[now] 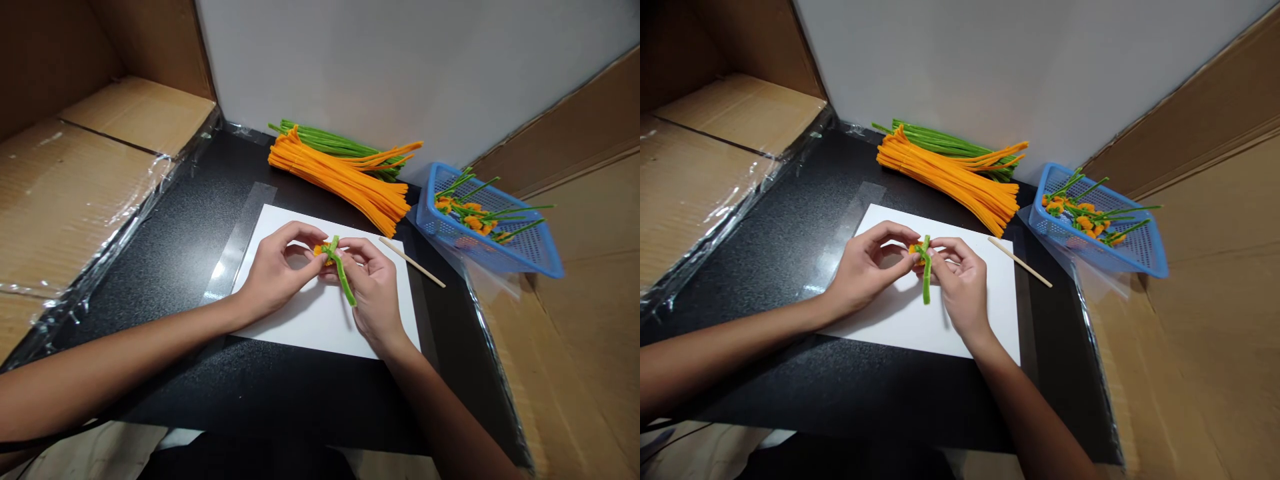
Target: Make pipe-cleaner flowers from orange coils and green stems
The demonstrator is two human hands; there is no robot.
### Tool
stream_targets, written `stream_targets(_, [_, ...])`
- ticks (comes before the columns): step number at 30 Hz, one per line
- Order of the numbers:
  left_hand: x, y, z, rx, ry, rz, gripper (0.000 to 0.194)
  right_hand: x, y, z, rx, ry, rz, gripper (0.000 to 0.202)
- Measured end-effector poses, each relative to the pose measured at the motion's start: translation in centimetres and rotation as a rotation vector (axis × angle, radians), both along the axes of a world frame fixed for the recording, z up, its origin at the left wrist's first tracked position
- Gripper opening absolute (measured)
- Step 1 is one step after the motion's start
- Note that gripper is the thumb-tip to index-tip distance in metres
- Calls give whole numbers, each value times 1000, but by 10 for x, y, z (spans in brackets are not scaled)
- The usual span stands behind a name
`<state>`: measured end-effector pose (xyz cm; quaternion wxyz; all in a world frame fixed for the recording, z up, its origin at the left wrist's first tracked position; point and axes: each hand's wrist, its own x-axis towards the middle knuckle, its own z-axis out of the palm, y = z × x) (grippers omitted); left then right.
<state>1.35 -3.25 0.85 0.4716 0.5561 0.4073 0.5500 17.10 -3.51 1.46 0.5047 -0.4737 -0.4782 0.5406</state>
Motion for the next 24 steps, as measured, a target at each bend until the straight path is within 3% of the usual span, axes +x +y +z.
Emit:
stream_targets(8, [-2,6,1,-113,-120,-42,19,-2,-3,0,132,-81,116,31])
stream_targets(16, [-2,6,2,-157,-128,-99,25,4,0,1,361,-284,-38,21])
stream_targets(24, [-7,14,6,-272,-184,-344,23,10,4,7,502,-342,12,27])
